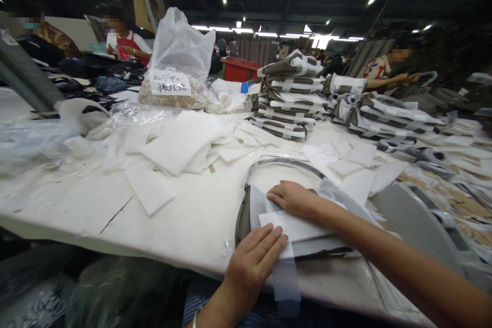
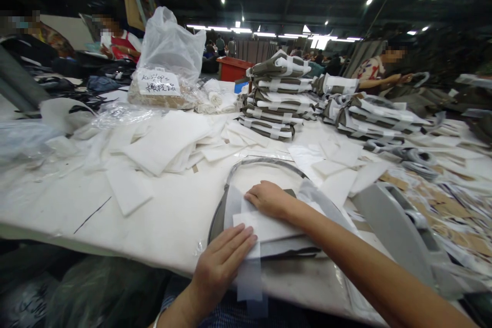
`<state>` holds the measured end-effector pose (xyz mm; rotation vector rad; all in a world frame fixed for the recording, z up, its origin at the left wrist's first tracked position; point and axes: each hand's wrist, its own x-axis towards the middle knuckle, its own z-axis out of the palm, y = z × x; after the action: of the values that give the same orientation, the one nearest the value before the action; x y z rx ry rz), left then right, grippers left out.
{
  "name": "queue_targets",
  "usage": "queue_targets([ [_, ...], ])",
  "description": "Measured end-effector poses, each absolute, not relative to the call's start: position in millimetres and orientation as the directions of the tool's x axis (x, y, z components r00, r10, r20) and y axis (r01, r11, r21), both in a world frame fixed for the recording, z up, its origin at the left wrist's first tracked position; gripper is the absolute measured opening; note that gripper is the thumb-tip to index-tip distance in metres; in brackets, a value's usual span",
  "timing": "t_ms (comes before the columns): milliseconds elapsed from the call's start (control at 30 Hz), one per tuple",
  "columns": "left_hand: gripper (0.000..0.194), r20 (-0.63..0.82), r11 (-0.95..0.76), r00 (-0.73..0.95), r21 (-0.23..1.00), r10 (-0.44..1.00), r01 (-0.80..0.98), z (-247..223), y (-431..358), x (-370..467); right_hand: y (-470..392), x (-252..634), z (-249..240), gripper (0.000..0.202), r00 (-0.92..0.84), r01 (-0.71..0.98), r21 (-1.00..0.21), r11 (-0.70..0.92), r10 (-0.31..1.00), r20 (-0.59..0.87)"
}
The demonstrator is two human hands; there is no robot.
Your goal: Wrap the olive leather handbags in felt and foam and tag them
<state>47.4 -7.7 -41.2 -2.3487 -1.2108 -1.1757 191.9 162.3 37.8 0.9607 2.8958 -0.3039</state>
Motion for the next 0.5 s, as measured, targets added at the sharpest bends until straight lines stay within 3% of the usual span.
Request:
queue_targets([
  [167,0.040,0.751,-0.625,0.323,0.151,0.576,0.766,-43,-7,48,154,177,39,0.043,-0.778,0.628,-0.173,0.759,0.615,-0.128],
  [367,0.039,0.738,-0.624,0.330,0.155,0.589,0.766,-42,-9,49,164,207,45,0.040,-0.800,0.569,-0.346,0.746,0.600,-0.021],
  [500,0.039,0.735,-0.633,0.335,0.162,0.590,0.757,-41,-9,48,169,220,44,0.035,-0.809,0.560,-0.359,0.747,0.586,-0.042],
])
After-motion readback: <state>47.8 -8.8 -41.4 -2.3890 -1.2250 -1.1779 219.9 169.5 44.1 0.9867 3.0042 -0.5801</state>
